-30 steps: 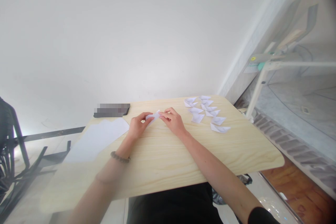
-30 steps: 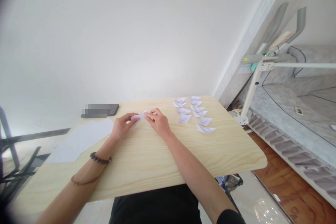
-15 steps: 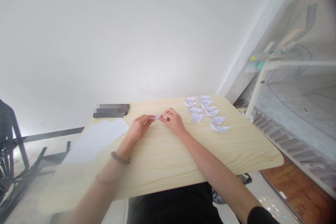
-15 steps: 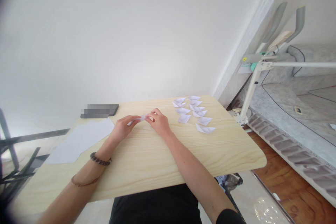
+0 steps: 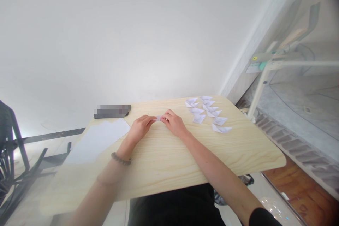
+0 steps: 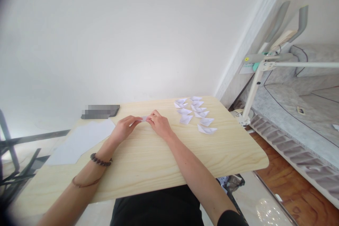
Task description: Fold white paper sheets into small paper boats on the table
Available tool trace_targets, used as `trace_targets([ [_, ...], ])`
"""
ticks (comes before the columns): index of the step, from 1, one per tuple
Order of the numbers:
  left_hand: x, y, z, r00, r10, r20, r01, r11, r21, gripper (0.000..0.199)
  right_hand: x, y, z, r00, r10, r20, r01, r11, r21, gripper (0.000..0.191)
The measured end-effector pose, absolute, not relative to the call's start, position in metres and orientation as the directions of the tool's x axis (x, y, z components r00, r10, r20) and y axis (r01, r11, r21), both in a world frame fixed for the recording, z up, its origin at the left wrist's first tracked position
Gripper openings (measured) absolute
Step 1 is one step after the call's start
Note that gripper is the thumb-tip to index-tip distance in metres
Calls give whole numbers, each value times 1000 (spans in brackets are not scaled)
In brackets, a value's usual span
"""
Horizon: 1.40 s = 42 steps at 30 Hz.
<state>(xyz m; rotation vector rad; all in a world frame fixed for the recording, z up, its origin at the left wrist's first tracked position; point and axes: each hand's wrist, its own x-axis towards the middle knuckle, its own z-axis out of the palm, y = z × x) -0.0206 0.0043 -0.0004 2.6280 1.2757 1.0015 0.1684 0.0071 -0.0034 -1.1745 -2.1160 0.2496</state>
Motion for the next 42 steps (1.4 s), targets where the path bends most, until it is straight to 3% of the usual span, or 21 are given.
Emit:
trace_targets([
  [8, -18, 3, 4, 415, 731, 541, 654, -654, 381, 25, 168, 12, -8, -233, 796, 559, 555, 581, -595, 16],
  [23, -18, 3, 4, 360, 718, 595, 642, -654, 400, 19, 167, 17, -12, -178, 826, 535, 349, 561, -751, 14],
  [34, -19, 2, 5, 338, 757, 559, 629, -624, 464, 21, 171, 15, -8, -214, 817, 536, 373, 575, -728, 13],
  [42, -17, 1, 7, 331, 762, 556, 624, -619, 477, 21, 169, 17, -12, -174, 855, 489, 321, 519, -792, 16],
])
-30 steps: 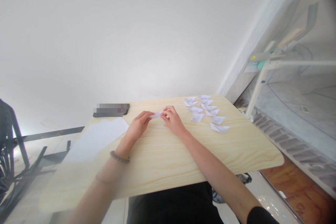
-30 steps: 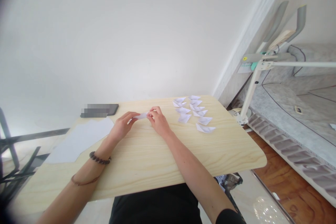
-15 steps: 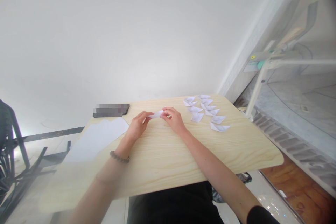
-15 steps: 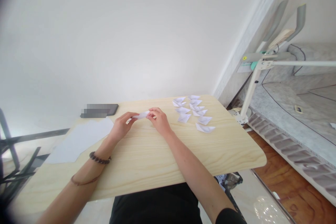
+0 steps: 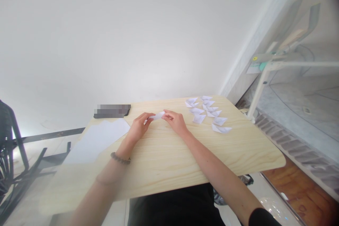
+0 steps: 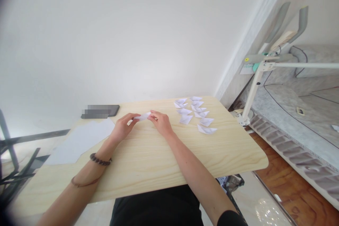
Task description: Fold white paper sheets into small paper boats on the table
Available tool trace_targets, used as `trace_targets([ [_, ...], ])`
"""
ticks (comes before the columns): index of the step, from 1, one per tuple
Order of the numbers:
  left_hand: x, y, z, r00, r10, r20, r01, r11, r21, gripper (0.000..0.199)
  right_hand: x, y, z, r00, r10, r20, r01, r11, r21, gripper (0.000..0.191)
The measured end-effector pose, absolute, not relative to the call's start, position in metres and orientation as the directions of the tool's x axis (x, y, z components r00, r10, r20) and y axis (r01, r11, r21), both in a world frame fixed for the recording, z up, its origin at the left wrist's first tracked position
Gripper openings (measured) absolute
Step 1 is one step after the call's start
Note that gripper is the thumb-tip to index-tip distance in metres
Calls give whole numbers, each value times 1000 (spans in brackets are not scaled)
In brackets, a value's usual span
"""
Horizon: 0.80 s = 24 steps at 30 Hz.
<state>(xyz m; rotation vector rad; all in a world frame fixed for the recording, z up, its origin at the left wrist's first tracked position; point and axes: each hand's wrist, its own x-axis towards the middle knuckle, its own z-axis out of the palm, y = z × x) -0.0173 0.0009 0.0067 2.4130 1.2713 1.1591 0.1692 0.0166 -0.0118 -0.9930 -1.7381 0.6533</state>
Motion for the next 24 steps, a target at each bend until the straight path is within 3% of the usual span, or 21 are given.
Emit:
trace_targets([
  [6, -15, 0, 9, 313, 749, 585, 591, -635, 497, 22, 169, 17, -12, -149, 841, 520, 266, 541, -798, 18],
  [13, -19, 3, 4, 266, 843, 467, 743, -488, 458, 32, 168, 15, -9, -144, 856, 496, 247, 516, -820, 19],
  [18, -21, 6, 2, 271, 817, 509, 738, -515, 435, 29, 168, 18, -12, -57, 890, 452, 224, 453, -863, 27],
  [24, -17, 1, 4, 215, 890, 401, 629, -441, 641, 30, 168, 16, -11, -119, 877, 465, 212, 480, -851, 20],
])
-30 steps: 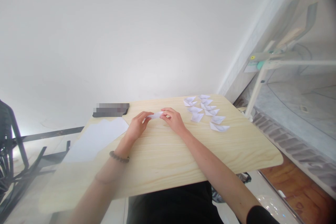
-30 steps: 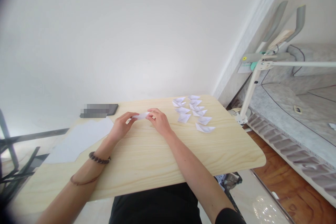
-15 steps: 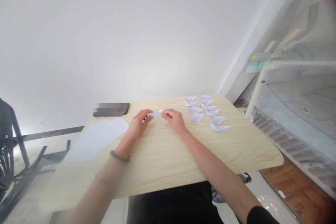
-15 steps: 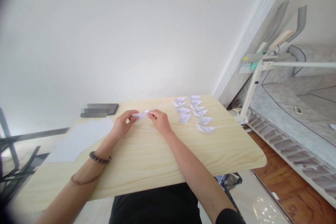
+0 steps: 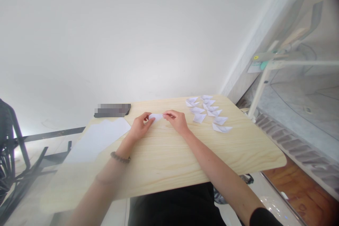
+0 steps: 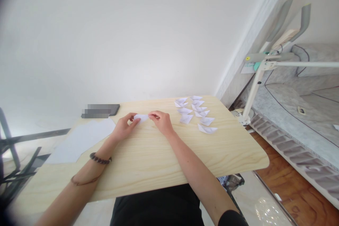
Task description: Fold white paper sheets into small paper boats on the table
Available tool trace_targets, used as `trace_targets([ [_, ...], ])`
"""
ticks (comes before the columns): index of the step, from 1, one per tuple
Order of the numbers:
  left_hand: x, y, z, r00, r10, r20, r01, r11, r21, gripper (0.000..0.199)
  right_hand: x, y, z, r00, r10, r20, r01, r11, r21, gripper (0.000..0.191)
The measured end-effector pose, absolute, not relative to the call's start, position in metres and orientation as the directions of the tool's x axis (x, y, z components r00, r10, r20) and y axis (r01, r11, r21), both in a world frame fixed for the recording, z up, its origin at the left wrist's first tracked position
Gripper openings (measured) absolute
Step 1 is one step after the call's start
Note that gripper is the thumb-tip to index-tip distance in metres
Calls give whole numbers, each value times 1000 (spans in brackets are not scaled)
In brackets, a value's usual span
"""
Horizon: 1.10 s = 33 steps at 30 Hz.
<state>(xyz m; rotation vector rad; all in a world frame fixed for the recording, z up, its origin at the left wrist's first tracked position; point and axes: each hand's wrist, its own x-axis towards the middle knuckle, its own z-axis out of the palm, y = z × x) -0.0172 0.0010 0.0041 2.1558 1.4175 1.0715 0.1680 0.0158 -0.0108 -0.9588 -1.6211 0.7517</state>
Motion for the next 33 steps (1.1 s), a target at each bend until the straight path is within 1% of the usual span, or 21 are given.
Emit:
trace_targets([
  [4, -12, -3, 7, 205, 945, 253, 423, -319, 848, 39, 166, 12, -9, -175, 869, 463, 190, 492, -850, 22],
  [6, -11, -4, 8, 225, 960, 164, 328, -233, 916, 41, 165, 10, -7, -208, 854, 476, 197, 514, -835, 22],
  [8, -11, -5, 9, 237, 968, 82, 277, -149, 949, 41, 165, 8, -4, -251, 835, 490, 220, 542, -811, 22],
  [10, -11, -5, 10, 247, 969, 24, 254, -89, 963, 40, 165, 6, -1, -286, 823, 490, 249, 558, -792, 22],
  [14, -12, -6, 13, 260, 965, -28, 227, -33, 973, 39, 164, 2, 3, -335, 816, 471, 271, 562, -781, 22],
  [19, -14, -6, 15, 306, 945, -113, 150, 69, 986, 38, 162, 1, 3, -391, 812, 433, 238, 544, -805, 22],
  [24, -15, -6, 15, 322, 934, -154, 86, 133, 987, 37, 163, 1, 4, -410, 798, 442, 222, 557, -800, 21],
  [28, -17, -5, 17, 345, 919, -190, 44, 187, 981, 34, 164, 0, 5, -423, 792, 440, 270, 574, -773, 22],
  [33, -19, -3, 17, 371, 896, -244, 20, 255, 967, 31, 166, -1, 7, -449, 752, 483, 316, 639, -702, 22],
])
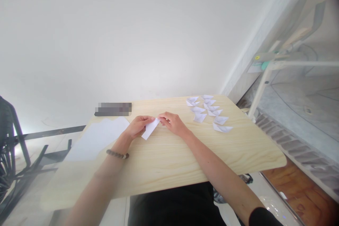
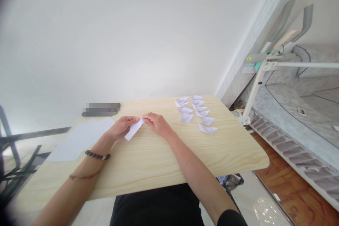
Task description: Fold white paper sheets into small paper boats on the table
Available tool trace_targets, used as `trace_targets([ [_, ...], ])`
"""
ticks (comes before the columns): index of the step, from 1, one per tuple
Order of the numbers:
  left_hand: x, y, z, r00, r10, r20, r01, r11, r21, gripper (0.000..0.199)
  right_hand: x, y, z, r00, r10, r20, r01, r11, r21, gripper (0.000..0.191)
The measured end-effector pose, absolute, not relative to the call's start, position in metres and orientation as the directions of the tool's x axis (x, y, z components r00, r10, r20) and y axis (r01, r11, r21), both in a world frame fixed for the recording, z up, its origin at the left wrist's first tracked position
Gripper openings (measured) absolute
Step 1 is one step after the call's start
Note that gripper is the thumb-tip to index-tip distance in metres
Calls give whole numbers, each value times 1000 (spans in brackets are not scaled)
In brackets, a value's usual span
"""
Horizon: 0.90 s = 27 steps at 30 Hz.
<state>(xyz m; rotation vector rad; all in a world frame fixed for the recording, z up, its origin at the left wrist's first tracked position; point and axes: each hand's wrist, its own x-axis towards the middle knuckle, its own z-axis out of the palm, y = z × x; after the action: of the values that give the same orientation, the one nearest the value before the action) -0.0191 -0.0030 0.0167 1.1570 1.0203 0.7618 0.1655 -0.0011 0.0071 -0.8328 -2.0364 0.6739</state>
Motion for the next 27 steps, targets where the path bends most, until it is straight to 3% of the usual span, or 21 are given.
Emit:
trace_targets([
  [12, -17, -4, 19, 357, 915, -187, 118, 155, 981, 34, 163, 0, 3, -472, 740, 479, 263, 637, -725, 22],
  [27, -18, -4, 16, 401, 908, -122, 197, 44, 979, 29, 156, -1, -2, -351, 878, 326, 67, 371, -926, 26],
])
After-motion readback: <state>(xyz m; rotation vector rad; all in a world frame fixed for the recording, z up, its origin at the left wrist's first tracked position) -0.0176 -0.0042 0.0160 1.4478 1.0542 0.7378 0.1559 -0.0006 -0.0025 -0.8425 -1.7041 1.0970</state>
